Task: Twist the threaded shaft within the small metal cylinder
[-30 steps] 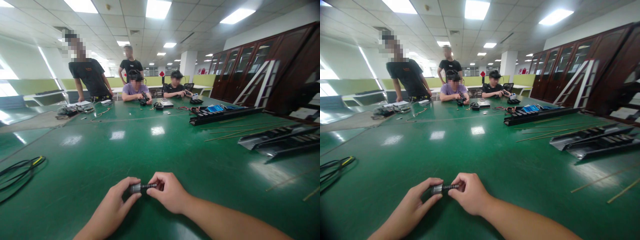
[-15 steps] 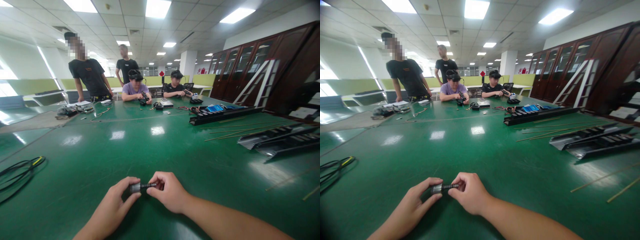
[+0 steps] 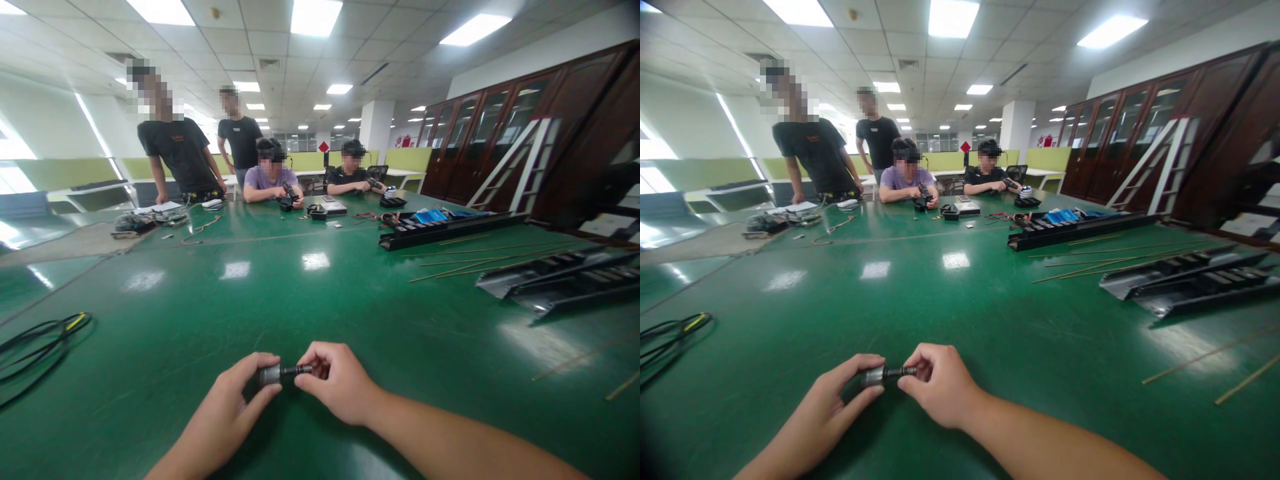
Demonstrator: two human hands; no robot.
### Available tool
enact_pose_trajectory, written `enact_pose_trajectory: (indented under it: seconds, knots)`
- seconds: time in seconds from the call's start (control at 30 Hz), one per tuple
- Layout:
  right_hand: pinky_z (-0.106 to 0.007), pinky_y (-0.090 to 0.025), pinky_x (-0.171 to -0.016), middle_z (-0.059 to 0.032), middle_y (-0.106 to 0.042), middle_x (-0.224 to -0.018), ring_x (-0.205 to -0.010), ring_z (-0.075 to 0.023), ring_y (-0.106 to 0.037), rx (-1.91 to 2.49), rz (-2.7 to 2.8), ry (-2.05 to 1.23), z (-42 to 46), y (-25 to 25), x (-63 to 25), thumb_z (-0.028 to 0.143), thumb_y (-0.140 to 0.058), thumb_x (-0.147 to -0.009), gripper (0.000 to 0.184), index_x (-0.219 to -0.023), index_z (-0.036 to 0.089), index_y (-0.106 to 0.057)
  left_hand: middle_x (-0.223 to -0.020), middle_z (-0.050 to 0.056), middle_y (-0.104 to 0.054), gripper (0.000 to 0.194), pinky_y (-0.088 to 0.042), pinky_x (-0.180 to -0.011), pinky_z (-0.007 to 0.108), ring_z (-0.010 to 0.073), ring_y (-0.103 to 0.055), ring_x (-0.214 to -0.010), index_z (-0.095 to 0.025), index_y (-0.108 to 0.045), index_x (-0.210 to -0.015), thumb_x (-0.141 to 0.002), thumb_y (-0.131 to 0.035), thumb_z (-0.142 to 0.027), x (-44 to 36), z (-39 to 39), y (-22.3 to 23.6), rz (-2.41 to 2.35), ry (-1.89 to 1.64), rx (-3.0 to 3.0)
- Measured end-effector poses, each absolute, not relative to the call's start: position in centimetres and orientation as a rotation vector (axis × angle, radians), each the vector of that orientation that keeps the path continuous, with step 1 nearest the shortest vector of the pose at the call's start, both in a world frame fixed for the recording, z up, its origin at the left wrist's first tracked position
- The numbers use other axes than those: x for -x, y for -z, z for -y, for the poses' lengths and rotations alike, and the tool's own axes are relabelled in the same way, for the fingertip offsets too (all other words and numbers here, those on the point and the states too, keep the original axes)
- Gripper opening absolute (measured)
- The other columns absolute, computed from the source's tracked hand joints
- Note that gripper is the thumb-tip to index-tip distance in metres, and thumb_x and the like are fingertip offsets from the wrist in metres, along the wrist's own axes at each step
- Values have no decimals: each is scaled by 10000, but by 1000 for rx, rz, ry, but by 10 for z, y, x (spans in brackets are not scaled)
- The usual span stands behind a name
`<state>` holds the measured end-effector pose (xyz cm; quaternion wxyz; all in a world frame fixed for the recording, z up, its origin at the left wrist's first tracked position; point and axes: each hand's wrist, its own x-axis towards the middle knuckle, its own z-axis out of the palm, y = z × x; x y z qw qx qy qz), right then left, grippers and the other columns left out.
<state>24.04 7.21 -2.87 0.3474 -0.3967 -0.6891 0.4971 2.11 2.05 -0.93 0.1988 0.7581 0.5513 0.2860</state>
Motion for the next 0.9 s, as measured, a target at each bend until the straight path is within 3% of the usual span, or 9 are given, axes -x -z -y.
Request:
enact_pose_trajectory:
  seconds: [0.9]
  knots:
    - [-217,-380,-565,37,-551,-622,-584,-109,-484,1030,1784,-1269,-73,28,-240,181,-692,-750,55,-795,157,-672,-1185,59,-702,284,-522,-997,380,248,-653,-1115,-265,-646,-1193,-930,-596,-358,-17,-21,11,-1571,-818,-2130]
